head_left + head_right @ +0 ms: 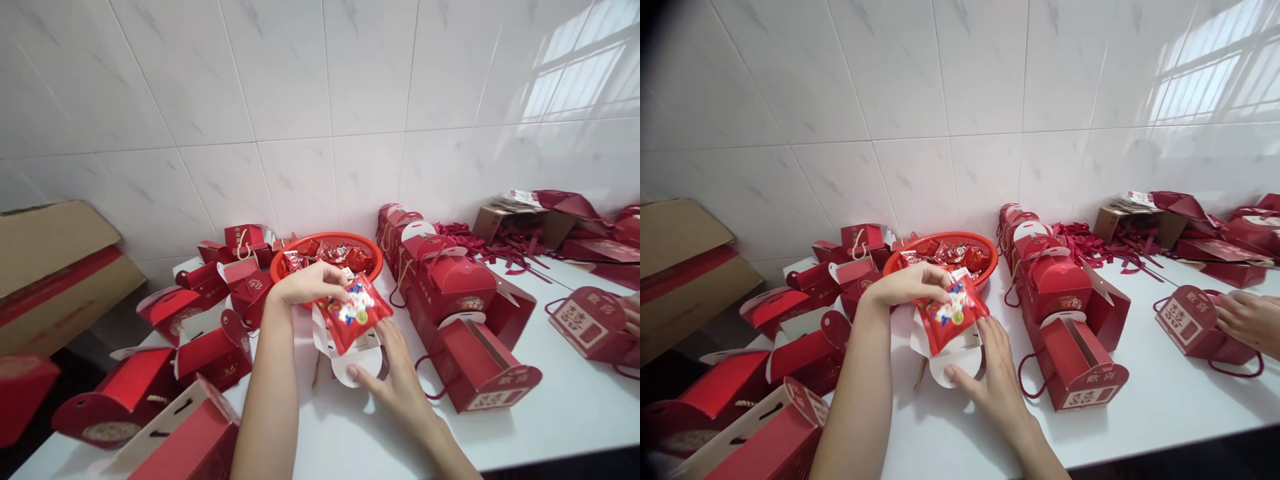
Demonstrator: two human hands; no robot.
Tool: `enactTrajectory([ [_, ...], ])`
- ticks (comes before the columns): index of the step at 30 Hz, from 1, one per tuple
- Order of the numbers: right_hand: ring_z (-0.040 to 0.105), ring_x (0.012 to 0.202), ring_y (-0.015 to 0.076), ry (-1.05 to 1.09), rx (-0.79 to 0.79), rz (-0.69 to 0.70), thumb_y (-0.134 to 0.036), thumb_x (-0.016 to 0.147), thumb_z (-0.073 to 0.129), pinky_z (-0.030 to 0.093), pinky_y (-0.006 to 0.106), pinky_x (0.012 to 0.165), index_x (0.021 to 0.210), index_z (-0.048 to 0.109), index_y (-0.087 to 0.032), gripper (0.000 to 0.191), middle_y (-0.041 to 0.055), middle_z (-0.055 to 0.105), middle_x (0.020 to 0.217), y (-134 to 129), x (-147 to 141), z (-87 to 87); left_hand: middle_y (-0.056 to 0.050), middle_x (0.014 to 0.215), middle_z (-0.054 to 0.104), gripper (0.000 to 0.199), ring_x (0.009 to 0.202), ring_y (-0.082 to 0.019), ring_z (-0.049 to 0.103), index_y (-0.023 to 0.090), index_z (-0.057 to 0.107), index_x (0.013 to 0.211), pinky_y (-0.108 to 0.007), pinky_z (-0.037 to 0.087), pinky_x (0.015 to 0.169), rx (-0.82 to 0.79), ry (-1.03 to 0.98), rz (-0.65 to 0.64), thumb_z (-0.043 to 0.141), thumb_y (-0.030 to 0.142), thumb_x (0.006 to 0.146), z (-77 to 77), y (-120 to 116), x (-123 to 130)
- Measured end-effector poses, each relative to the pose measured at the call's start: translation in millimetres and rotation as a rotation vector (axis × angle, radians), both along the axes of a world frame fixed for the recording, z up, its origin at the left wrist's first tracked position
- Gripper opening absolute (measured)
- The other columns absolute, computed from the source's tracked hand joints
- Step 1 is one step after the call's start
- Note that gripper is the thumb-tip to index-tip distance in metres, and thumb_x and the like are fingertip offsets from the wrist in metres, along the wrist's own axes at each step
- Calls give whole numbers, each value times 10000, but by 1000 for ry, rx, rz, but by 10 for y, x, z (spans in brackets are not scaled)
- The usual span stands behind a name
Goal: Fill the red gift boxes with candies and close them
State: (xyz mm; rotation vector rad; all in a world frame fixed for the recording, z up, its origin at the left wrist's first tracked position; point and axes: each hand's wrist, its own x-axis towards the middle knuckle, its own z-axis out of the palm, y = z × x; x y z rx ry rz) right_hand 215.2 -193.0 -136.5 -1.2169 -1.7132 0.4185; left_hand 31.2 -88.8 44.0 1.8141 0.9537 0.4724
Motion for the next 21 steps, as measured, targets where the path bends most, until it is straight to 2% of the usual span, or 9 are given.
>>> enactTrajectory([
  [3,363,1484,344,16,-7,8,-504,872,697,366,539,1181,1561,307,-243,834,148,397,1589,-2,-1,1,7,613,647,97,594,-132,555,166,712,654,-228,393,558,70,220,-43,740,258,635,2,-115,-22],
  [6,348,1494,345,16,-16,4,-510,872,701,364,524,1187,1560,316,-241,833,146,365,1610,-5,-1,-23,-5,614,673,104,601,-151,575,169,730,653,-234,406,563,95,335,-49,728,272,639,-22,-117,-21],
  [9,338,1501,344,21,-23,10,-518,877,692,359,526,1191,1559,323,-238,825,145,357,1617,-7,2,-39,-5,617,677,95,608,-154,578,174,724,638,-231,406,565,145,368,-34,701,265,653,-52,-93,-7],
  [14,332,1506,341,37,-53,17,-530,873,688,347,536,1198,1544,335,-231,815,149,358,1618,-16,13,-28,-10,638,676,95,597,-156,588,181,713,681,-238,400,555,276,307,108,645,247,692,-42,-114,9],
  [16,326,1509,342,41,-60,24,-522,879,684,345,541,1198,1550,321,-229,817,153,351,1620,-20,16,-22,-11,653,683,81,595,-158,588,183,717,680,-243,397,547,269,317,102,656,235,671,-39,-125,14],
  [21,344,1499,343,71,-68,45,-513,872,699,364,538,1188,1566,281,-236,856,156,374,1603,-29,8,8,20,518,590,49,500,-129,483,183,678,557,-247,333,488,185,443,40,676,184,606,-78,-115,16],
])
